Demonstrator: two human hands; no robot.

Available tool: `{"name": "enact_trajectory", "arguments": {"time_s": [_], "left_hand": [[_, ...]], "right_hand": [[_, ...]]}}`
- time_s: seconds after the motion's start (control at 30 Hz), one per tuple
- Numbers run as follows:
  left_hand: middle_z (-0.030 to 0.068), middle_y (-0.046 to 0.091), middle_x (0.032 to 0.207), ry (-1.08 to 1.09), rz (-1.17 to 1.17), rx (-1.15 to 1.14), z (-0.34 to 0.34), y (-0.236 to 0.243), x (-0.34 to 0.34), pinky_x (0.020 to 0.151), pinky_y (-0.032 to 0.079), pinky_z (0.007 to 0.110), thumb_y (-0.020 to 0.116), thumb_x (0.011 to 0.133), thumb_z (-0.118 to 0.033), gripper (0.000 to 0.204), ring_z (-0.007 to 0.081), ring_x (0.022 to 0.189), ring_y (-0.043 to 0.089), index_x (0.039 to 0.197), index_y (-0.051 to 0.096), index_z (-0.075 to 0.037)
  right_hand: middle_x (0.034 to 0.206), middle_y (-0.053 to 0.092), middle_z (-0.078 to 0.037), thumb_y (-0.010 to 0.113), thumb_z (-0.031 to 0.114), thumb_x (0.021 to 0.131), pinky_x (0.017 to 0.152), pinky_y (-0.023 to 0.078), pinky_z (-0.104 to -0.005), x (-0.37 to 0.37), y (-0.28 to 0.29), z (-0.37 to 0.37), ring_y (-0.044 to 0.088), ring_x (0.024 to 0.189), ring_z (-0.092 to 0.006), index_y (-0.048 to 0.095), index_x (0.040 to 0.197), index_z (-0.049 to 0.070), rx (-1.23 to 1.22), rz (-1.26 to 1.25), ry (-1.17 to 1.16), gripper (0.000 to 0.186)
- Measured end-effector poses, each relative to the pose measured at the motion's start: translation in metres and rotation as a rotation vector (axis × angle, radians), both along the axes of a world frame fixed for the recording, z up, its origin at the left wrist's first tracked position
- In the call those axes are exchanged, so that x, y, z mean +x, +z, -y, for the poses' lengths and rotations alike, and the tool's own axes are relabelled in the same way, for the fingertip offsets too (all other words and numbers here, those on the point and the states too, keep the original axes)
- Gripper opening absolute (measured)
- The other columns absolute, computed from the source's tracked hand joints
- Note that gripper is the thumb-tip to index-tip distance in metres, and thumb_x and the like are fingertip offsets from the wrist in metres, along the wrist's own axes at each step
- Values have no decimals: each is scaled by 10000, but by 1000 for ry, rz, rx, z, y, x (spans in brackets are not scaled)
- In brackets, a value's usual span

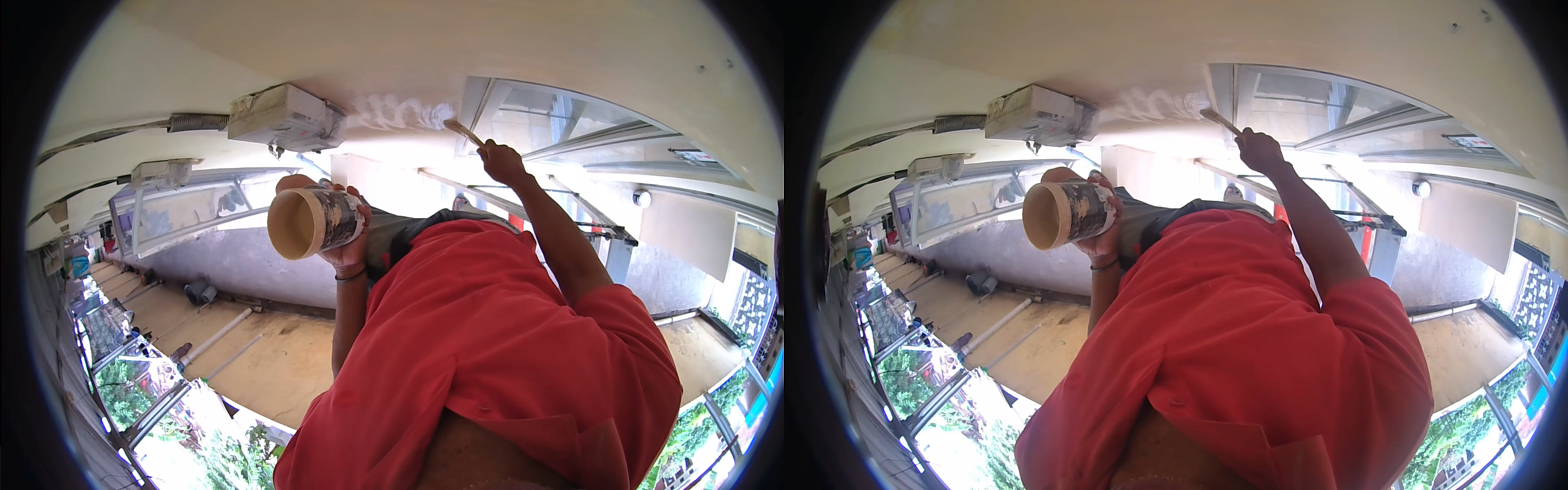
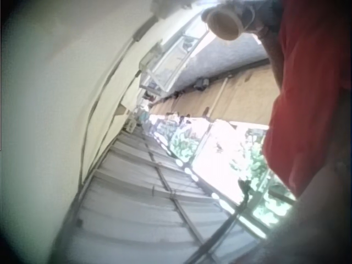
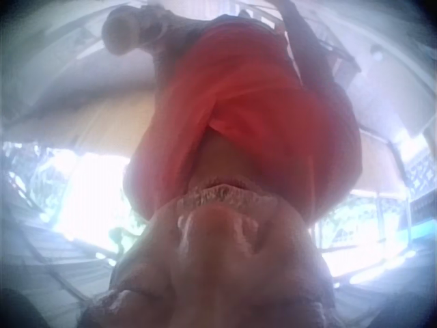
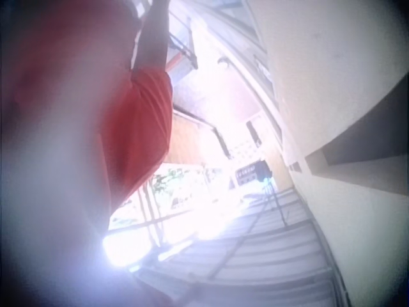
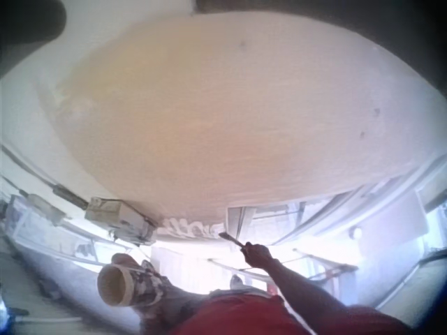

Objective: The person paints a ceiling using a paintbrush and a small container of paint. They repeatedly dip the brush into the container and apply paint to the ceiling surface in long strokes, working around an electrical box and pipes.

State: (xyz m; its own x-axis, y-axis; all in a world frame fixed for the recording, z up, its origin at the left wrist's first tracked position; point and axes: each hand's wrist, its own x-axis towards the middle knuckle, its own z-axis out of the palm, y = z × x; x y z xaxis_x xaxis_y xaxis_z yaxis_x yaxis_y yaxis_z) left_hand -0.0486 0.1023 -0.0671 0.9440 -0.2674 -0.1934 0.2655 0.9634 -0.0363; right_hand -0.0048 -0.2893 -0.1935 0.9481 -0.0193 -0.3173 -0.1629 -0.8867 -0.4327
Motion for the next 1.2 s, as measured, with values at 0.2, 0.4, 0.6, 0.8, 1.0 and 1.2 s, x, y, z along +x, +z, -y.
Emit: {"name": "enact_trajectory", "arguments": {"time_s": [0.2, 0.4, 0.6, 0.8, 1.0, 1.2], "left_hand": [[179, 494, 1475, 13, 83, 36, 2, 11, -2, 1109, 439, 619, 727, 918, -487, 661, 348, 1457, 423, 1449, 575, -123], [185, 500, 1475, 25, 43, -20, 2, 11, -2, 1126, 421, 614, 709, 941, -477, 625, 354, 1462, 417, 1454, 581, -145], [174, 515, 1503, 17, 66, 27, 1, 6, -1, 1134, 398, 625, 714, 929, -482, 687, 332, 1470, 414, 1490, 536, -128], [165, 512, 1514, 27, 44, -46, -1, 2, 0, 1132, 398, 627, 735, 906, -475, 743, 330, 1483, 395, 1522, 496, -133], [160, 492, 1522, 31, 43, -52, -3, 6, -3, 1119, 403, 634, 745, 901, -456, 735, 328, 1477, 397, 1515, 500, -136], [151, 495, 1524, 21, 39, -54, -5, 5, -2, 1121, 396, 641, 737, 906, -467, 744, 329, 1487, 390, 1522, 489, -131]], "right_hand": [[925, 743, -238, 537, 362, 1074, 789, 585, -545, 10, 5, 5, 745, 891, -405, 630, 1060, 9, -27, -24, 39, 366], [757, 702, -228, 597, 350, 1059, 704, 568, -556, -3, 127, 9, 722, 767, -435, 614, 1006, 11, 76, 194, 37, 343], [654, 613, -187, 624, 332, 1064, 600, 463, -499, -14, 238, 12, 614, 597, -374, 616, 915, -2, 288, 305, -80, 365], [667, 446, -25, 456, 466, 1139, 584, 354, -325, -35, 287, -8, 404, 620, -104, 694, 1138, -29, 535, 410, -197, 549], [883, 675, -198, 672, 204, 1054, 619, 535, -416, -14, 186, -40, 670, 686, -331, 552, 1064, 5, 343, 718, -18, 233], [844, 740, -219, 527, 352, 1093, 706, 589, -549, 34, 24, -58, 744, 757, -412, 570, 1044, 26, 10, 166, 148, 332]]}}
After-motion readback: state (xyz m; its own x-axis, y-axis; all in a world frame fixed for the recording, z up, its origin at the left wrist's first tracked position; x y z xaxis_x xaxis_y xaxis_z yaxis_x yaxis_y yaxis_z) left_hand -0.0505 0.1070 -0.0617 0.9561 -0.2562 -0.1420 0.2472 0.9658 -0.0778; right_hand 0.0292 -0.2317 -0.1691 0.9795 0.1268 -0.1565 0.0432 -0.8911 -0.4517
